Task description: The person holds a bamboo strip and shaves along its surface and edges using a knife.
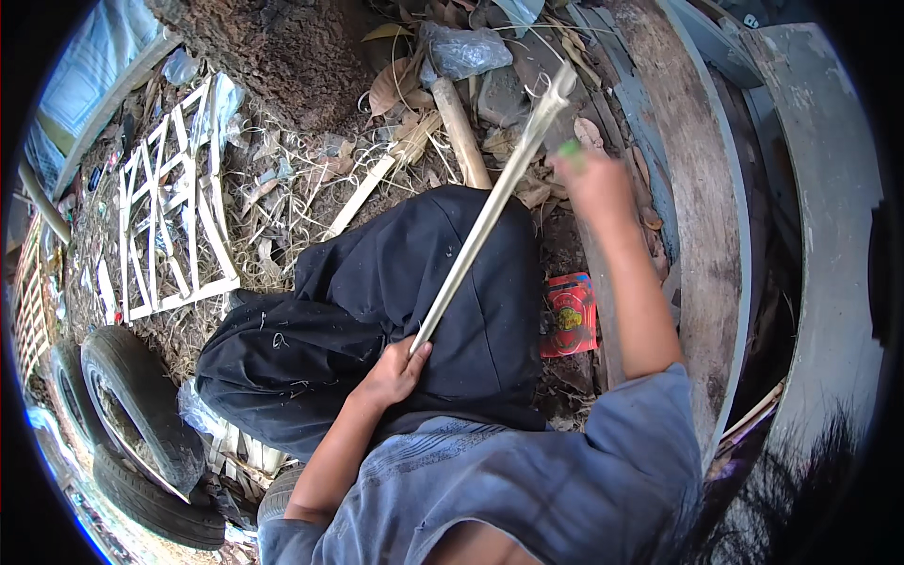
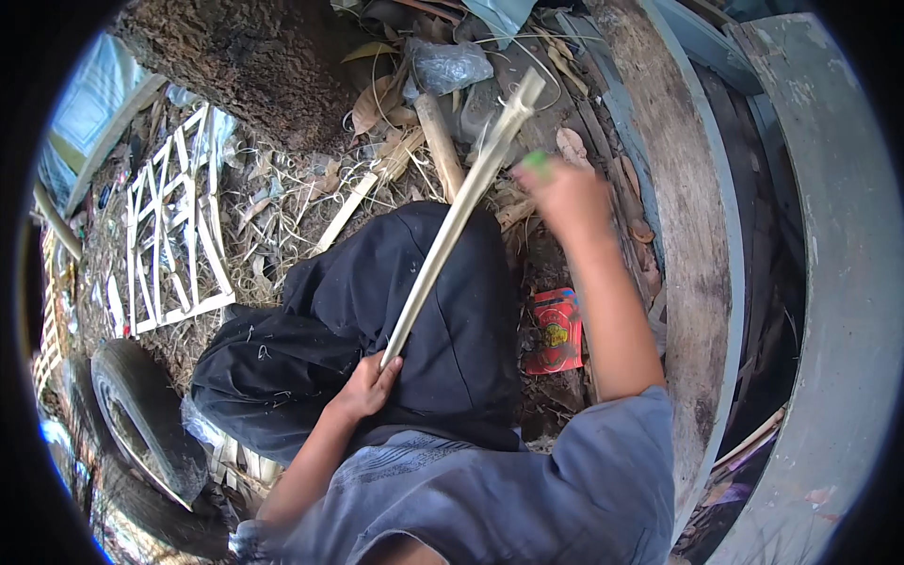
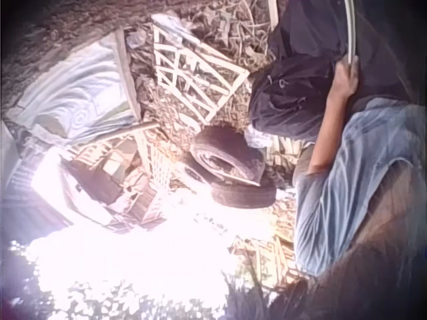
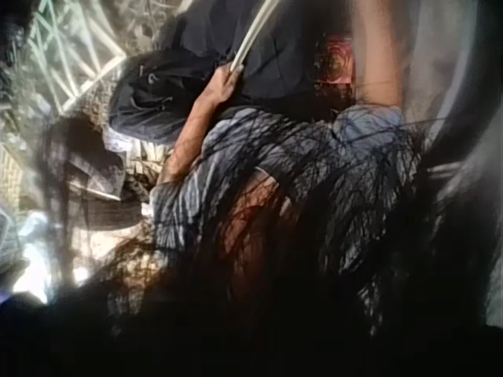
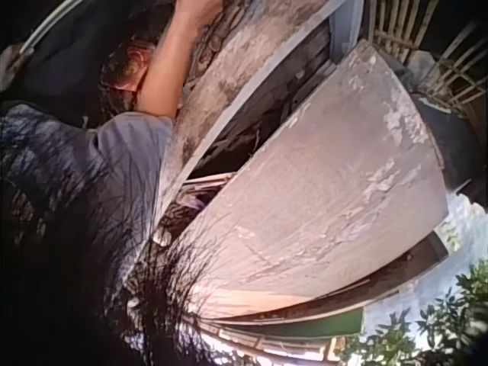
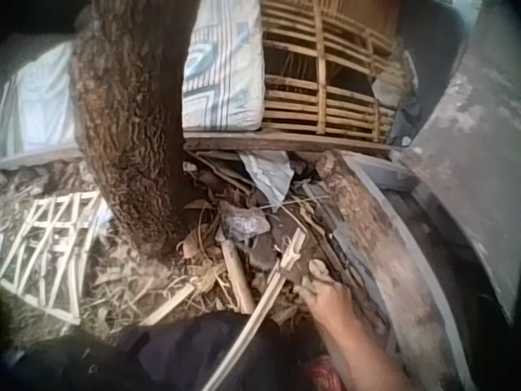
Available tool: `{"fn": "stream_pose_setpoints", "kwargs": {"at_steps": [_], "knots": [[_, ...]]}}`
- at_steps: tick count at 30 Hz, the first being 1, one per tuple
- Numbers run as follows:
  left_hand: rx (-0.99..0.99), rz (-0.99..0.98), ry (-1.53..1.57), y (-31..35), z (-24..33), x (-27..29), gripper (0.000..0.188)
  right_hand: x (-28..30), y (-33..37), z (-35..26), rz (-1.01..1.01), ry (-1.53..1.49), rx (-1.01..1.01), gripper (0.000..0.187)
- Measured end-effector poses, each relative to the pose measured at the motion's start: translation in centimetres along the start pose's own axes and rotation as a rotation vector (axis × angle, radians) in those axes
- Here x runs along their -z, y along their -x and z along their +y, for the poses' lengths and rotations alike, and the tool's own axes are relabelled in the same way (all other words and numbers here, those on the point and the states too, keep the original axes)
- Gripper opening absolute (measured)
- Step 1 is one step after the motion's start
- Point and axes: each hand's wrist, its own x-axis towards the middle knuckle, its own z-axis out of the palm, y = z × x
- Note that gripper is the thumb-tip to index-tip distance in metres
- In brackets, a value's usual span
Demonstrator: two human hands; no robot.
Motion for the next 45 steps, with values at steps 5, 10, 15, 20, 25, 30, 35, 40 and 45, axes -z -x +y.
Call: {"fn": "stream_pose_setpoints", "kwargs": {"at_steps": [5, 10, 15, 20, 25, 30, 35, 40, 45], "knots": [[-0.077, -0.039, 0.080, 0.6, -1.3, -0.1, 0.032, 3.3, -0.6, -1.4, 0.117, 0.229, 0.186, 0.048], [0.007, -0.103, 0.081, 0.1, -2.3, 0.2, 0.035, -0.9, 4.2, -3.1, -0.075, 0.169, 0.867, 0.052], [0.002, -0.080, 0.151, -0.3, -1.5, -0.3, 0.040, -0.1, 0.5, 2.7, 0.138, 0.161, 0.411, 0.050], [-0.012, -0.130, 0.240, -0.3, -2.4, 0.0, 0.045, 2.1, 0.8, 1.8, 0.128, 0.115, 0.093, 0.044], [0.126, -0.366, 0.483, -1.0, -4.1, 0.9, 0.047, -1.5, 5.0, -1.7, -0.074, 0.006, 0.647, 0.055], [0.354, -0.574, 0.762, -2.2, -3.8, 2.1, 0.044, -3.2, 0.8, 3.2, 0.080, 0.061, 0.684, 0.057], [0.396, -0.572, 0.866, -2.4, -3.8, 1.5, 0.044, -2.9, -0.5, 2.4, 0.182, 0.084, 0.474, 0.053], [0.391, -0.588, 0.885, -2.5, -3.7, 1.6, 0.044, -1.4, -1.7, 3.3, 0.296, 0.277, 0.256, 0.051], [0.366, -0.586, 0.919, -3.1, -3.7, 1.9, 0.046, -2.5, -2.5, 1.8, 0.193, 0.155, 0.175, 0.052]]}}
